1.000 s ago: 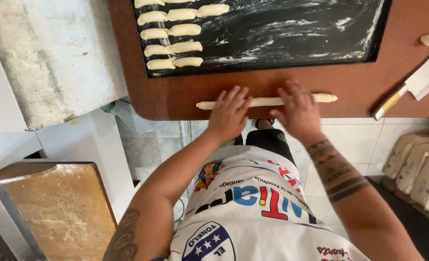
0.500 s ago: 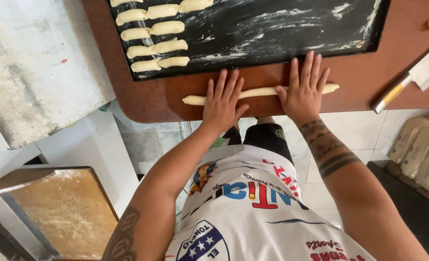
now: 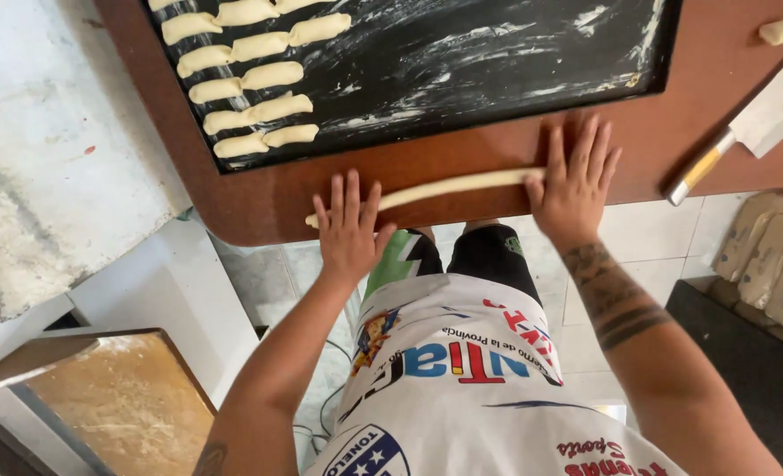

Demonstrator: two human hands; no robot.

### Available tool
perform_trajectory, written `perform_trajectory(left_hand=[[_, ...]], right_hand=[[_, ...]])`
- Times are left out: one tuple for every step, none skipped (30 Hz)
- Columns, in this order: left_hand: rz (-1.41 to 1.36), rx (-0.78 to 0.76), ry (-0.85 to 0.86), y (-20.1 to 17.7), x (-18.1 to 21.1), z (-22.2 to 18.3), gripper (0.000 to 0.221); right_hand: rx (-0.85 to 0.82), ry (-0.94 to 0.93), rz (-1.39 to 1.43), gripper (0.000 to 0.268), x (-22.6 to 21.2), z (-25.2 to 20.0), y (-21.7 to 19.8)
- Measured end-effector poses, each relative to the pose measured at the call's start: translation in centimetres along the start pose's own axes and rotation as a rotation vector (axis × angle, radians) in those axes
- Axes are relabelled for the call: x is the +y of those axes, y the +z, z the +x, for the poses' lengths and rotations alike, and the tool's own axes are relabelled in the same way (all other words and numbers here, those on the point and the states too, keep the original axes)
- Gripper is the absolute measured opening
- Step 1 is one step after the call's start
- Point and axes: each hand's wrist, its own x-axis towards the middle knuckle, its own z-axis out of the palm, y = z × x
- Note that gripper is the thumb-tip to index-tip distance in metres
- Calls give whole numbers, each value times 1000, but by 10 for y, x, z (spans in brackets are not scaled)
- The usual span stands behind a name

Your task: Cutting a long dough rope into segments and shaping them into individual rolls on a baking tray.

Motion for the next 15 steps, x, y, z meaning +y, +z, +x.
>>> perform_trajectory(left_hand=[[-6,1,-2,-3,6,-18,74],[-12,2,-4,-6,12,-36,71],[-13,7,-2,2,1,-32,71],[-32,-27,15,11,-10,-29,70],[-54,-78,32,15,-19,-35,70],[-57,-89,32,23,-34,-28,70],[-16,-17,16,37,-52,-12,73],[25,54,-1,50,-69,5,76],[15,39,4,33,-64,11,76],[-20,10,-43,15,-58,18,73],[-52,-6,-87,0,-54,31,71],[-60,-8,-80,-7,-43,9,71],[-80,-74,-71,-9,-36,-3,69],[-99,-141,-61,-12,-28,-15,68],[-103,-127,-52,-9,-28,-16,68]], right_hand=[[-1,-10,-2,83,-7,-22,-8],[-2,-21,-5,78,-14,-43,-16],[3,-20,-8,78,-6,-37,-13],[18,-37,-7,79,2,-32,-10],[18,-50,0,80,6,-36,-8],[7,-46,3,80,19,-17,1],[61,-11,1,85,36,9,13],[115,23,-1,89,54,36,25],[99,33,-2,89,51,40,20],[89,81,53,81,49,44,14],[93,127,103,75,48,53,9],[91,135,96,75,37,28,-1],[31,82,102,74,29,12,-10],[-29,28,107,74,21,-4,-18],[-16,32,96,74,24,-7,-16]])
